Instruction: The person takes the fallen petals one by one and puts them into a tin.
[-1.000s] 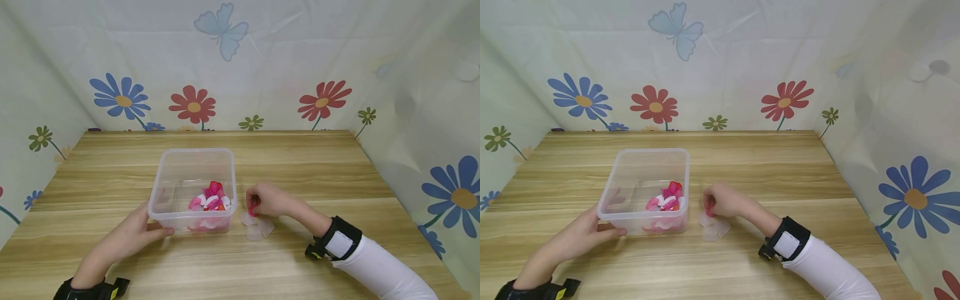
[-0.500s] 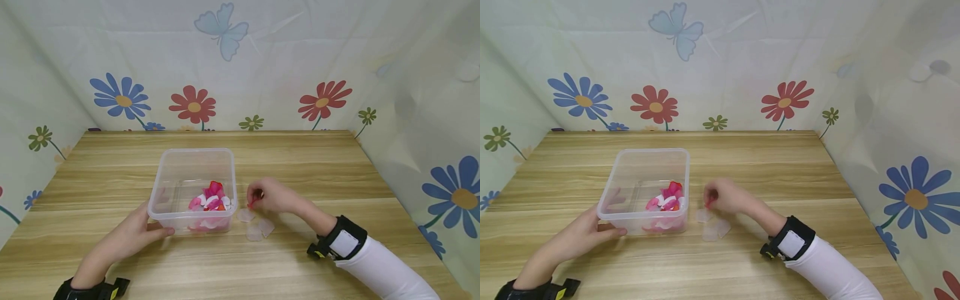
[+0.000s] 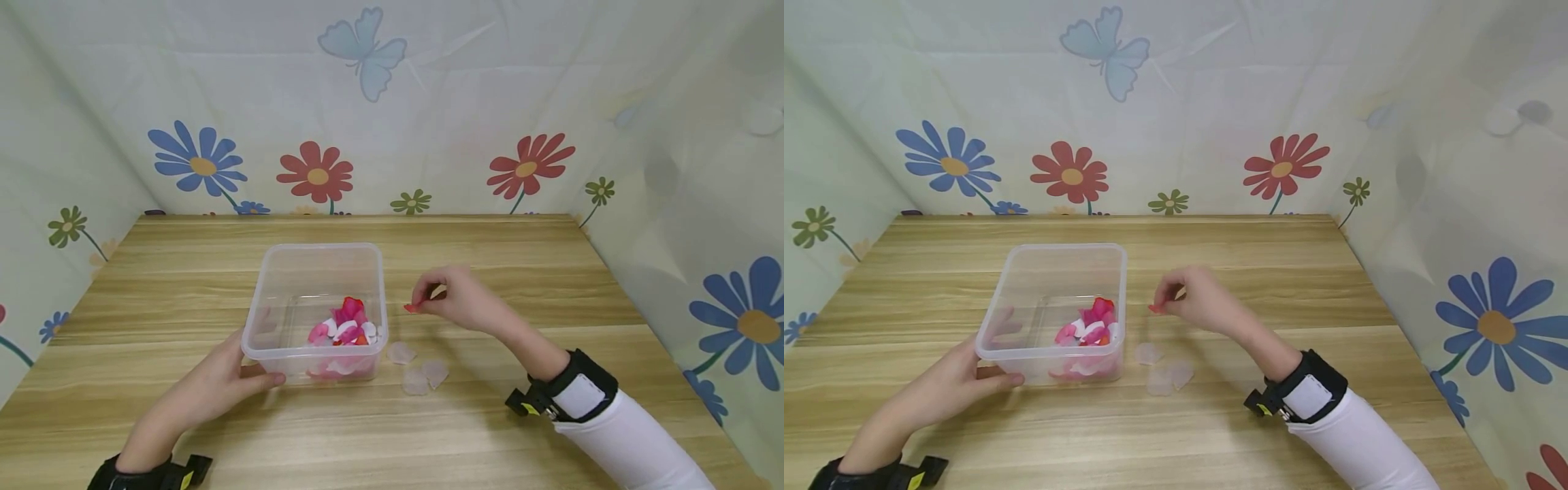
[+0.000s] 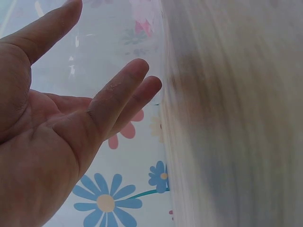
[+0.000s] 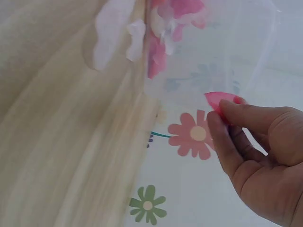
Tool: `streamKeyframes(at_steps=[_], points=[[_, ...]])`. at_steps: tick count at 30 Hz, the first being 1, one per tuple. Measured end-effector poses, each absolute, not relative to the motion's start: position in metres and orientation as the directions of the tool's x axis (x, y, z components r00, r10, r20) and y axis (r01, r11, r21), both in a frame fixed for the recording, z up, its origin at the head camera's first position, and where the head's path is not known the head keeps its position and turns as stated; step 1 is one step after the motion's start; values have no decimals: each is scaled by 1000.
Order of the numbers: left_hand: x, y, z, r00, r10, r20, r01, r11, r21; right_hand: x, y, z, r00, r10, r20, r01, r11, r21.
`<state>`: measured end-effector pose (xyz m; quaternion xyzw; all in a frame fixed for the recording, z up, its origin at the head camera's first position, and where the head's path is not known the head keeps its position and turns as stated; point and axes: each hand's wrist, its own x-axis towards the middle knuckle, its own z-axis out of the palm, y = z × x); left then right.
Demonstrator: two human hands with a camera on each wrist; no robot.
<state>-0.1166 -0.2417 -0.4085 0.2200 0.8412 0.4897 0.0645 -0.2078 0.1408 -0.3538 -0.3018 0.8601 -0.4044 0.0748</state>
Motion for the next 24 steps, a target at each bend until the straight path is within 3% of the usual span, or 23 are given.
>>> streamKeyframes(at_steps=[13,24], points=[[-115,-242,-408,-901,419,115,324,473,820,-196,131,-330,-782,-510,357,-549,294,-782],[-116,-241,-409,-901,421,103,302,440,846,-188,108,-321,-723,-582,373,-600,260,-757]])
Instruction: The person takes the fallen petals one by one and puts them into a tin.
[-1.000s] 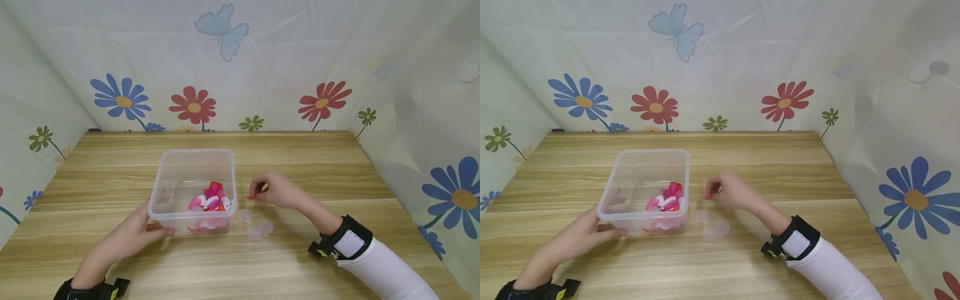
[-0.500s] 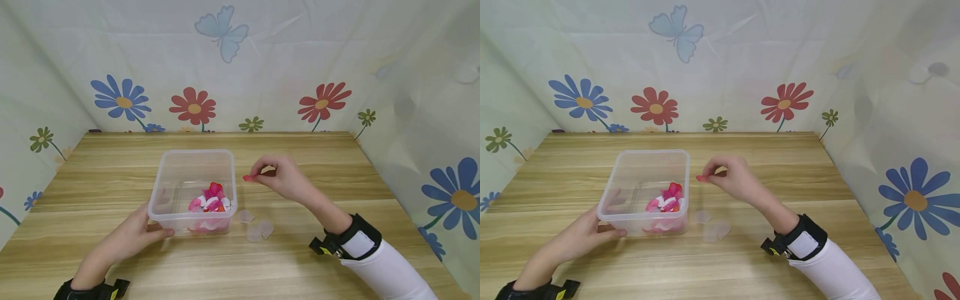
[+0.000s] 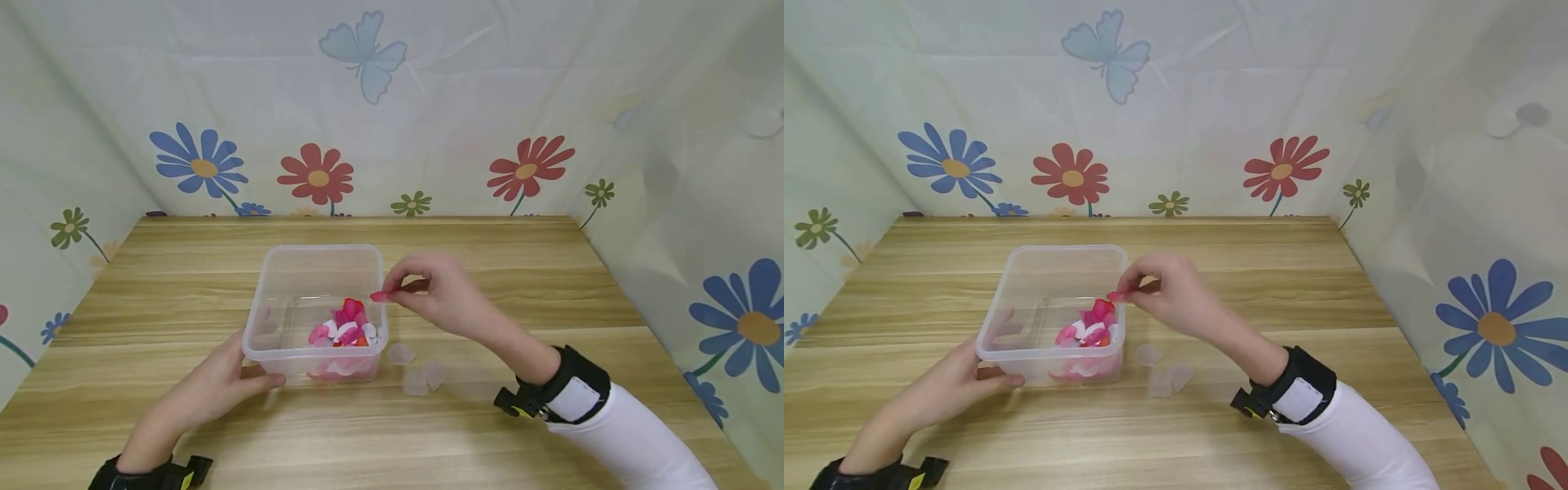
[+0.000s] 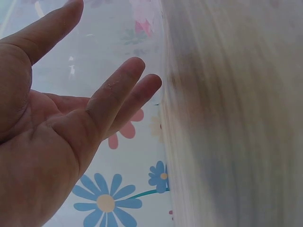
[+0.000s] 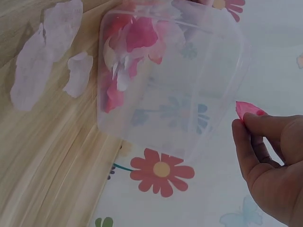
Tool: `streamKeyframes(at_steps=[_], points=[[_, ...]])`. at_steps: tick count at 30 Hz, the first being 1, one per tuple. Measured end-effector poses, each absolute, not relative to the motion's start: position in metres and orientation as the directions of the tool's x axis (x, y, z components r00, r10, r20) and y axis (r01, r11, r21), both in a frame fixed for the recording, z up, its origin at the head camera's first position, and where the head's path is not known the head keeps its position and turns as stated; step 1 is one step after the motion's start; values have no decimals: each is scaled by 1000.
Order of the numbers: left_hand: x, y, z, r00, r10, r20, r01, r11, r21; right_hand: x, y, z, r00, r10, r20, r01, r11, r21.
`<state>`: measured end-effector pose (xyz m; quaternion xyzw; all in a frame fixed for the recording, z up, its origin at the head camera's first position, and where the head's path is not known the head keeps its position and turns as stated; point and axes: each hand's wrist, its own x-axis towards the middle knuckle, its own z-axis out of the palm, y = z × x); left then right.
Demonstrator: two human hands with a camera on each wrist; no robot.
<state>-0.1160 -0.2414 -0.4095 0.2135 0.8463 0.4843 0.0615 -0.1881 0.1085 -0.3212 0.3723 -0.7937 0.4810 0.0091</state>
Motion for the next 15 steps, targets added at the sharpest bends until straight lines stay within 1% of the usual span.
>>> streamKeyframes(at_steps=[10,15], points=[[-116,-241,-409,-897,428,113,308,419,854,-187,93,-320,-671,-647,362,-629,239,-739],[-116,-241,-410,-896,427,119,314,421,851,-186,89,-321,-663,-659,355,-636,247,-731]])
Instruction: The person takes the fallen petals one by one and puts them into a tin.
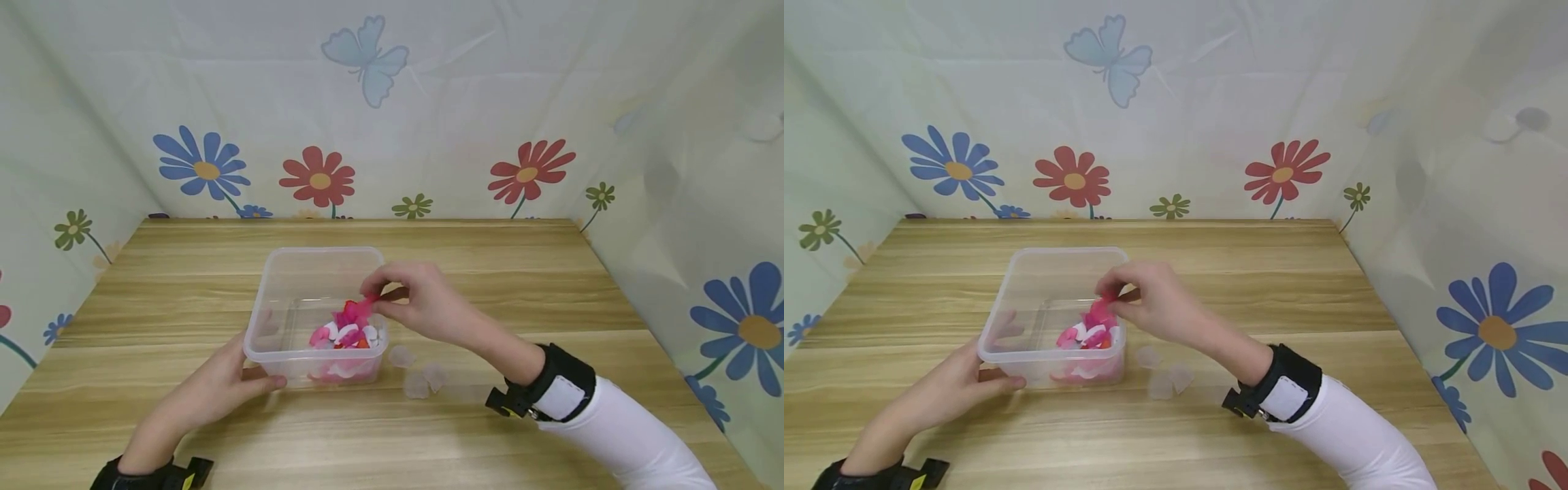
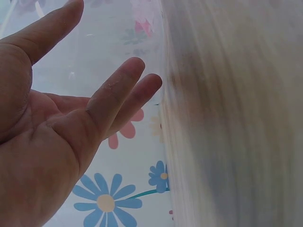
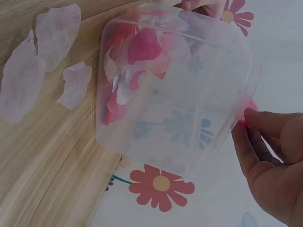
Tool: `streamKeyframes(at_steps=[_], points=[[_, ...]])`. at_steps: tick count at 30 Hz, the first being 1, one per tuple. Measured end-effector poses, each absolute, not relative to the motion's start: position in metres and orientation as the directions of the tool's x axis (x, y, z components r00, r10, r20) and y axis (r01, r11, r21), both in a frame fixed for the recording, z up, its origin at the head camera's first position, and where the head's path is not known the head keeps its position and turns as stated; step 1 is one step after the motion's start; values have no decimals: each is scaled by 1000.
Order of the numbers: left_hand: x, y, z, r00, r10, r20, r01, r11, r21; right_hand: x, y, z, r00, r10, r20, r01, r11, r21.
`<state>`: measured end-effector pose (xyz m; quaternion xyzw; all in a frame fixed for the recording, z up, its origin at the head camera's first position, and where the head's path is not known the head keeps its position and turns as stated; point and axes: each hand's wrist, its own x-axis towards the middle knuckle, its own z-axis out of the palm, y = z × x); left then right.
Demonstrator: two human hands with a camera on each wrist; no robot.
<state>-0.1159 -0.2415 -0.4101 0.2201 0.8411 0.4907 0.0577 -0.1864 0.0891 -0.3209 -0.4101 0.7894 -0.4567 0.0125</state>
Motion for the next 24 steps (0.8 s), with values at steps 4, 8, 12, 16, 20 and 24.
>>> streamKeyframes(at_steps=[4,8,12,16,20,24], points=[[-116,-241,-410,-898,426,113,307,421,853,-186,89,-322,-666,-649,369,-637,237,-733],[-116,-242,-411,-898,428,105,298,416,859,-186,93,-323,-672,-619,406,-650,230,-724],[-116,-242,-411,-897,429,108,303,418,856,-189,100,-326,-707,-548,447,-657,275,-701],[-116,-242,-411,-897,428,112,309,426,850,-192,107,-331,-757,-487,435,-631,376,-678],[-116,-242,-410,-897,427,111,313,437,844,-195,115,-343,-794,-539,282,-573,506,-644],[-116,-242,-409,-899,425,106,310,446,840,-198,119,-362,-753,-652,85,-571,584,-577]])
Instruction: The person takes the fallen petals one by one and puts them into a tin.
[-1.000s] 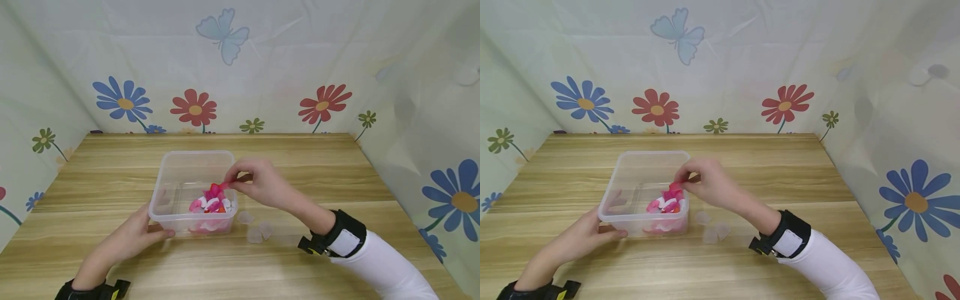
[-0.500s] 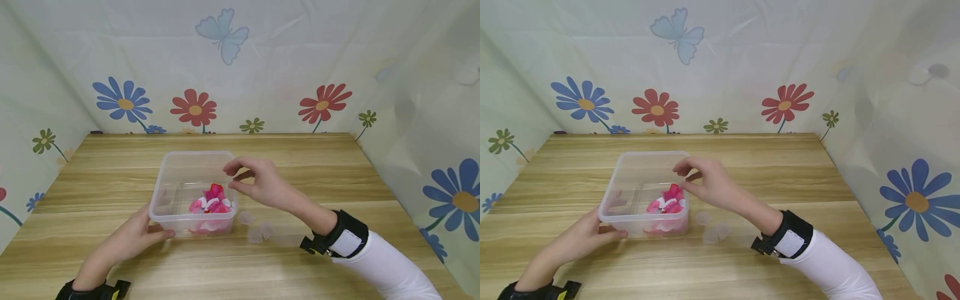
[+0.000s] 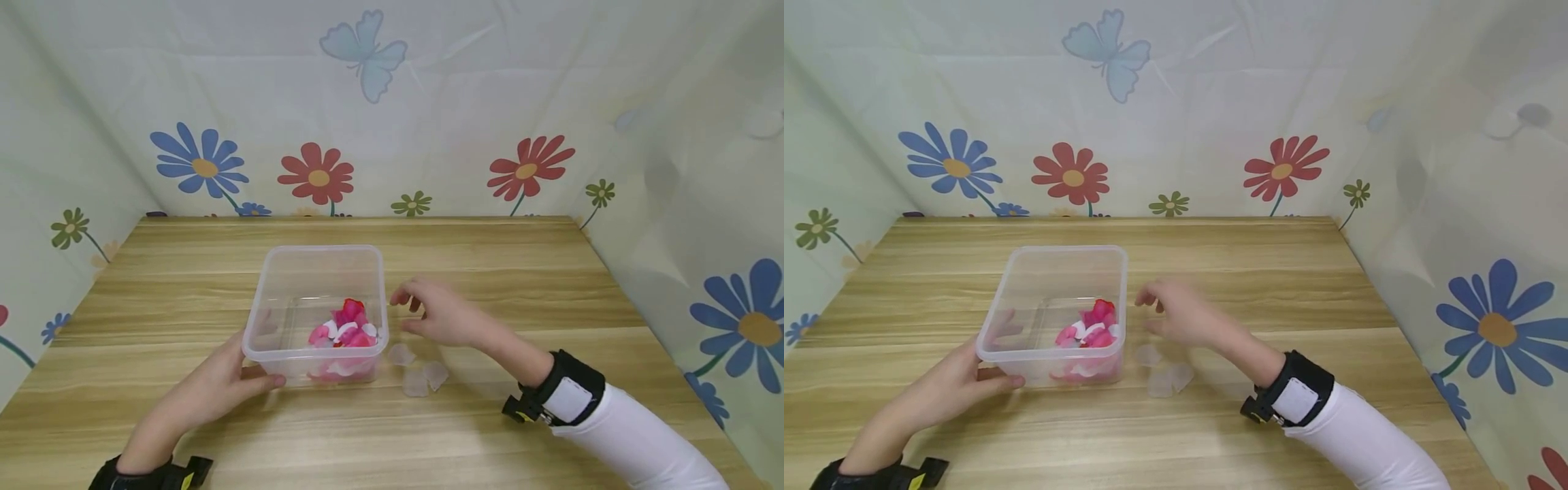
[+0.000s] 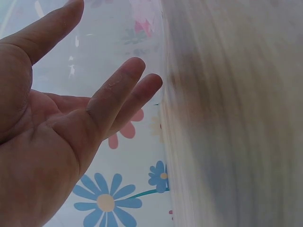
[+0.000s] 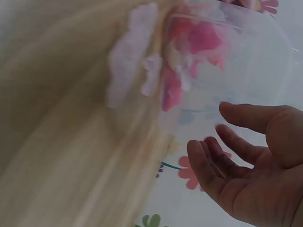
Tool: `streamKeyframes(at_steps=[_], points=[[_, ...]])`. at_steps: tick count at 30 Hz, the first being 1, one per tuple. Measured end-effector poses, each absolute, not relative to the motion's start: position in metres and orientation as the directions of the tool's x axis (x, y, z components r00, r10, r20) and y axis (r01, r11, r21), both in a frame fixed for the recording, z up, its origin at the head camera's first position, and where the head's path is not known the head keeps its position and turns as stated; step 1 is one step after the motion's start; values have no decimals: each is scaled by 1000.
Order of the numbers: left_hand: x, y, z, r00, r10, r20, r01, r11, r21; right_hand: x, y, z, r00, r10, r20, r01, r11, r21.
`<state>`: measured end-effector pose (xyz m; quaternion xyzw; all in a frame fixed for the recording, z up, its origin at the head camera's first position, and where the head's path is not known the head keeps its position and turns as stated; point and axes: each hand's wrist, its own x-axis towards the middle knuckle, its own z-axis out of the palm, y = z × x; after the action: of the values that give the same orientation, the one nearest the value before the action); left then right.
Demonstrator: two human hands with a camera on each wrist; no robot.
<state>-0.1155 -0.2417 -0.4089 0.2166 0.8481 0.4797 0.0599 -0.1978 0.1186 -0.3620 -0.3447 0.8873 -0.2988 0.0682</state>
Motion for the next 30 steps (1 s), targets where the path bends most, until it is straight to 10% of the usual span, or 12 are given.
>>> streamKeyframes(at_steps=[30], points=[[-116,-240,-408,-902,418,106,309,455,835,-197,110,-400,-652,-755,-70,-595,566,-570]])
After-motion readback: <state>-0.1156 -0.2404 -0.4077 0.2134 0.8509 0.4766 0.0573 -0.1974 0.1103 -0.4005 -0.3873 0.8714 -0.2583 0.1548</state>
